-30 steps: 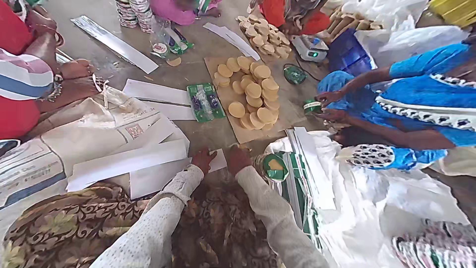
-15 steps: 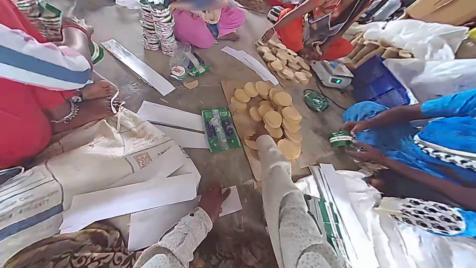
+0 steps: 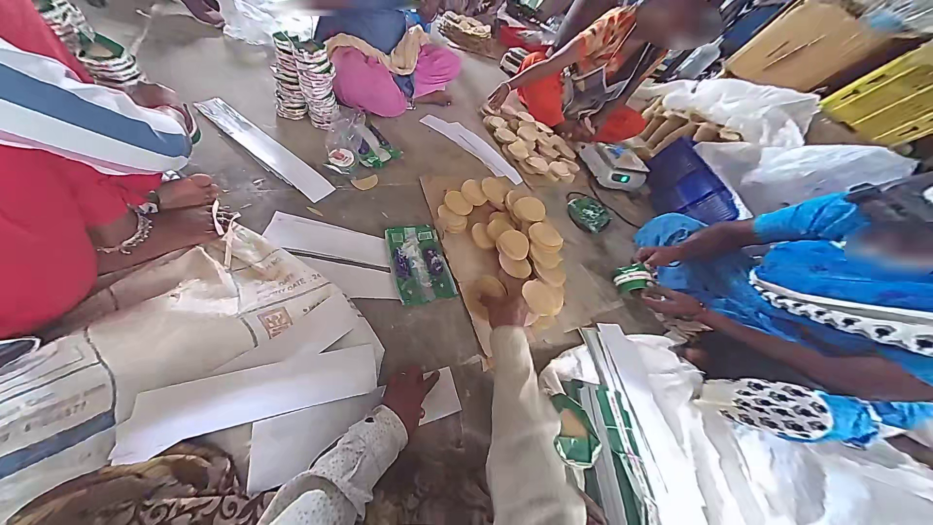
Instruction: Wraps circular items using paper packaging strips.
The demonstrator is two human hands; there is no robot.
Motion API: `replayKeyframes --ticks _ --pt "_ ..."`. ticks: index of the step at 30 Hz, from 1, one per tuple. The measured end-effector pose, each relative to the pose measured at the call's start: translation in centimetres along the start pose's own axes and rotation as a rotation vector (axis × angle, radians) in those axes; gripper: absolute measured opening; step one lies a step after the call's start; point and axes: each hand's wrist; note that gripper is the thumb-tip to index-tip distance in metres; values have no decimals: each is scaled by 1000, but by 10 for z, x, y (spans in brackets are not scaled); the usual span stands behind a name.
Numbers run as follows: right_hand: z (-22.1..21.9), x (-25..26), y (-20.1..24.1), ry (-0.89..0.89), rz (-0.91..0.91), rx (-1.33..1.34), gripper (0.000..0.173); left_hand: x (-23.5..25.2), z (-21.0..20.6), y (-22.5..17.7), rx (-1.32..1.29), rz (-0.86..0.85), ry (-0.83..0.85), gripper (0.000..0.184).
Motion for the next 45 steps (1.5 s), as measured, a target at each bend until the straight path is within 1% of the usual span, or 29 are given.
replayKeyframes --ticks 2,3,5,7,8,10,11,12,14,15,16,17,18,19,21,23,25,26,28,29,32,34,36,39,40,41,43,44,45 --pt "-14 -57 -17 -161 57 62 56 -2 0 -1 -7 4 -13 84" --pt "-23 -78 -25 -171 69 43 49 -3 0 -2 -7 9 -22 84" --pt "-34 -106 -34 -54 47 -58 38 -5 -2 -5 18 25 -39 84" --pt "-28 -116 -32 27 26 -94 34 -10 -2 -8 13 25 -49 80" --pt "-22 -124 -28 21 24 -64 35 -18 0 -9 -11 19 -39 73" --pt "-18 -133 -27 -77 13 42 37 -47 8 -7 -78 -25 -54 63" --pt "-20 -135 -30 -103 9 67 40 -68 10 -2 -127 -64 -111 59" --pt "-23 -135 -35 -70 6 44 44 -92 9 6 -171 -100 -217 55" --pt "-27 -131 -42 81 27 -60 50 -139 0 34 -214 -107 -535 51" --pt "-27 -131 -43 91 53 -65 48 -159 -8 54 -207 -80 -715 53" --pt "-22 -129 -43 49 86 -40 45 -174 -13 73 -198 -32 -855 61" --pt "-15 -134 -42 -12 113 14 44 -189 -18 93 -192 41 -927 71" --pt "-10 -141 -42 -85 131 85 43 -206 -22 111 -220 130 -923 80" --pt "-7 -149 -40 -168 152 169 43 -222 -20 125 -269 234 -867 86" --pt "-6 -169 -41 -291 194 361 46 -243 -16 140 -459 388 -714 85" --pt "-8 -194 -47 -233 221 432 52 -244 -17 141 -618 458 -630 81" --pt "-10 -220 -49 -34 242 270 48 -231 -17 136 -699 478 -620 74" --pt "-11 -228 -50 111 256 136 45 -222 -17 133 -741 462 -641 66" --pt "-8 -236 -42 457 219 -128 53 -211 -14 121 -778 391 -702 48" --pt "-9 -237 -38 533 215 -191 58 -207 -7 113 -776 345 -714 41" --pt "-17 -239 -34 566 254 -291 60 -201 26 77 -683 214 -684 30" --pt "-20 -240 -32 555 274 -315 53 -194 56 38 -667 178 -657 29" --pt "-18 -244 -32 548 309 -323 45 -183 84 -3 -572 130 -664 28" --pt "-13 -260 -39 454 407 -230 43 -156 129 -59 -307 -22 -788 31" --pt "-10 -264 -39 486 418 -226 45 -143 143 -74 -251 -80 -847 31" --pt "-8 -267 -37 562 416 -245 49 -135 157 -90 -244 -117 -868 32" --pt "-7 -267 -33 695 403 -298 53 -136 179 -125 -352 -108 -830 30" --pt "-7 -265 -33 717 409 -307 52 -142 185 -138 -464 -95 -783 29" --pt "-7 -264 -32 728 416 -311 51 -137 185 -140 -576 -124 -797 28"
Point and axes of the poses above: each hand's wrist, its own x-axis towards the middle knuckle, its own z-axis out of the back of the hand, y = z × x, and after that the axes turned 7 degrees about z, right-handed
